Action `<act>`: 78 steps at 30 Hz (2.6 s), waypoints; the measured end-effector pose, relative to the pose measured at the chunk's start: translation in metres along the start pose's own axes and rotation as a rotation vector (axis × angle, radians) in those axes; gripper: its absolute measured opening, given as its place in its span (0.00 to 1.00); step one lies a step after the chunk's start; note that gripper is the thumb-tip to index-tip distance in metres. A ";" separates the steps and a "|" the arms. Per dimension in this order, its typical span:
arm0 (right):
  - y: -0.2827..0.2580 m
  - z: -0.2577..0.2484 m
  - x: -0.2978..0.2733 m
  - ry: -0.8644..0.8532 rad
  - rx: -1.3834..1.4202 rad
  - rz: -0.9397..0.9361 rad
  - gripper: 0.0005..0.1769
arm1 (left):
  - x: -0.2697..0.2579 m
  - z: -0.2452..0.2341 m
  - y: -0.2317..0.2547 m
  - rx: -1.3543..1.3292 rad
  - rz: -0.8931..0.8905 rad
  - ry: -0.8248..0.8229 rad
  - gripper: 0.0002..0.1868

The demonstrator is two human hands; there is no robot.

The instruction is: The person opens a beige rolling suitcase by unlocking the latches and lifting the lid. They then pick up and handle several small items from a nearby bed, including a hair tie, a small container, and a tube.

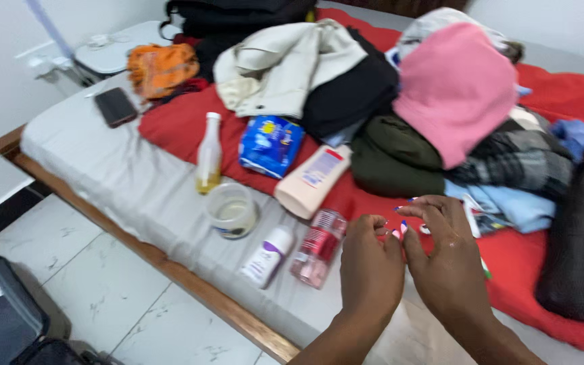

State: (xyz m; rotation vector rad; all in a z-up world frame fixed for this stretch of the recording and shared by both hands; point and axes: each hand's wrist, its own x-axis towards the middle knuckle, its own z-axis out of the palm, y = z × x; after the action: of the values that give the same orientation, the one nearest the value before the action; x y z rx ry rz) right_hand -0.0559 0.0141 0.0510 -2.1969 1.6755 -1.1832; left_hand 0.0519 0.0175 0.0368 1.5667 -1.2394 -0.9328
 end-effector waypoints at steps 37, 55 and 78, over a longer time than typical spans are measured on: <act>-0.131 0.282 0.060 -0.117 -0.304 -0.104 0.23 | 0.097 -0.279 -0.168 0.032 0.015 0.005 0.50; -0.152 0.271 0.065 -0.206 -0.074 0.419 0.22 | 0.123 -0.240 -0.206 0.080 0.084 -0.081 0.51; -0.224 0.159 0.070 0.088 0.888 0.809 0.14 | 0.061 -0.268 -0.075 -0.645 -0.021 -0.087 0.37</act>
State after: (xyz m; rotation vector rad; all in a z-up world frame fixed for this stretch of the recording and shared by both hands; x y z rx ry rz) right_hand 0.2219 -0.0162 0.0975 -0.8383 1.3975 -1.3629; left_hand 0.3367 0.0169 0.0466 1.0342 -0.8532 -1.2691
